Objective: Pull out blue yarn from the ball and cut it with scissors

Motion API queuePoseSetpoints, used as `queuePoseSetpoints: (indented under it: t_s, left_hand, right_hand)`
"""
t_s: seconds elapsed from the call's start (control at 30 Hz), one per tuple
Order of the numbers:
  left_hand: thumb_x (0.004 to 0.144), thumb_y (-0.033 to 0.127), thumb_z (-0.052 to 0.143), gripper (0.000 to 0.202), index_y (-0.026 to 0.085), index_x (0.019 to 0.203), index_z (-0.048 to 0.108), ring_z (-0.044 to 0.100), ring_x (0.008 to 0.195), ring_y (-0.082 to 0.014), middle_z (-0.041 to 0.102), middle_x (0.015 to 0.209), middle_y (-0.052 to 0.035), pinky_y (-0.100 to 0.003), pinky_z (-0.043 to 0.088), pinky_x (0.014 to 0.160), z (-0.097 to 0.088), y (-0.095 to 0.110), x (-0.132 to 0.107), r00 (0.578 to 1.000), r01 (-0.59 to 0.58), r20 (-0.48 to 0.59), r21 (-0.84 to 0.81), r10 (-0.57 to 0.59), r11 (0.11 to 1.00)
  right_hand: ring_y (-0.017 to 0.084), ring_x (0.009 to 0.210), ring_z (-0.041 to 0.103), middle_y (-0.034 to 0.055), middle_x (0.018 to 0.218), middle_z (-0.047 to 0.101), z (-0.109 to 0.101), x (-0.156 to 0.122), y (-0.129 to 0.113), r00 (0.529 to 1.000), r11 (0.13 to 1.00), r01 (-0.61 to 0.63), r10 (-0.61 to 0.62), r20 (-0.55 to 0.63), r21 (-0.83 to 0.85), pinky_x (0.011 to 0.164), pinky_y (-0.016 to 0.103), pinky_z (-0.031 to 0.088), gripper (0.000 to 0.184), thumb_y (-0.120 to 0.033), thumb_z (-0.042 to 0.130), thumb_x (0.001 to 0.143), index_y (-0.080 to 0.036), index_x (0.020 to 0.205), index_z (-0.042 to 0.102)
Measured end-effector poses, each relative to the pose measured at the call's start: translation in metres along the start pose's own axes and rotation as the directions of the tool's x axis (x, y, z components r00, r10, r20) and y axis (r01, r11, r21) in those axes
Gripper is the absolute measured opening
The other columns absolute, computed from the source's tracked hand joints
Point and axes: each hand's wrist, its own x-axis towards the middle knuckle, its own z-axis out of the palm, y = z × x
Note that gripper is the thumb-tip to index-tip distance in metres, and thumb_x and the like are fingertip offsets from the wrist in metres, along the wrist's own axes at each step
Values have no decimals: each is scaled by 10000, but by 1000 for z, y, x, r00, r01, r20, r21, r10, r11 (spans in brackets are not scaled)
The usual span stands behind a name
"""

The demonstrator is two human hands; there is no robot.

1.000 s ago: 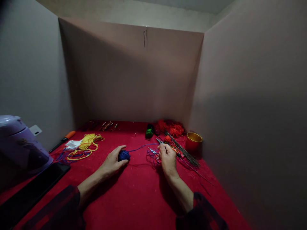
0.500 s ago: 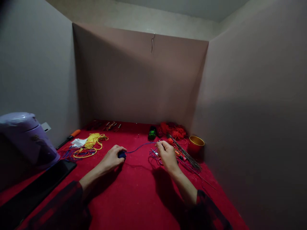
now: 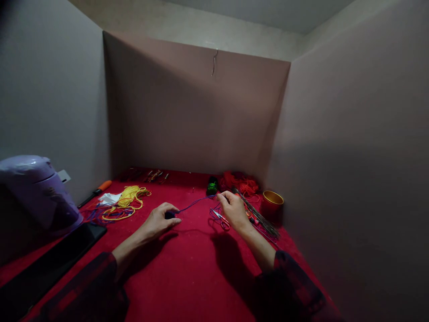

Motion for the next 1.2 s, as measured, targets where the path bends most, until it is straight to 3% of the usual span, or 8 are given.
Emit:
queuePoseSetpoints:
  t_s: [0.23,0.5,0.63,0.73,0.83,0.97,1.07,1.2]
  left_hand:
    - [671,327,643,224,155,806,689,596,836,-224,663,867,-81,-318,436,758,-6,9,-1,998,62,-12,-94,-64,994]
    - [684,268,559,139,173,609,627,584,865,-212,643,852,-73,-328,421,811,-6,9,0,998,-47,-53,-133,40,990]
    - [687,286,561,145,175,613,619,574,897,-218,629,890,-75,-348,411,846,-15,9,2,991,-69,-125,-175,47,982]
    - [689,292,575,148,173,620,630,564,914,-223,617,920,-80,-369,398,871,-23,11,3,987,-66,-157,-162,41,985]
    - [702,267,587,131,174,632,647,545,932,-224,609,947,-82,-380,391,884,-29,16,1,986,-93,-148,-112,76,989]
    - [715,223,612,89,194,652,667,520,956,-217,613,956,-63,-370,393,889,-29,26,-4,983,-149,-116,-75,140,986]
    - [714,198,632,74,197,654,674,508,974,-215,613,969,-60,-362,389,895,-27,32,-7,980,-183,-101,-79,174,980]
    - [713,182,647,62,195,668,688,506,985,-214,614,983,-63,-359,380,906,-27,33,-8,977,-199,-89,-96,191,975]
  right_hand:
    - [136,490,456,-18,521,520,0,5,10,1000,997,22,-24,-17,-70,482,235,344,317,-409,451,821,-177,668,602]
    - [153,540,514,18,584,591,1,7,6,999,984,27,-31,-21,-179,501,243,367,362,-412,393,842,-162,696,610]
    - [156,571,547,21,618,603,-1,-5,-1,996,965,61,-41,80,-257,530,244,377,314,-365,429,848,-171,694,622]
    - [169,601,571,49,767,627,0,-20,-13,981,912,130,-62,184,-388,549,261,382,144,-306,663,709,-187,791,665]
    - [195,689,609,130,1089,567,9,-31,-35,959,742,280,-193,206,-608,576,295,418,332,-282,631,782,-206,1103,599]
    - [171,818,606,84,1107,560,33,-31,-60,891,787,453,-391,229,-419,684,279,462,245,-178,475,895,-228,1092,611]
    - [173,839,579,76,1018,570,50,-29,-63,861,774,505,-425,278,-382,675,269,462,222,-165,515,879,-225,1057,633]
    - [170,774,559,59,878,587,63,-28,-53,861,773,505,-419,289,-384,651,262,440,141,-179,531,879,-198,936,659]
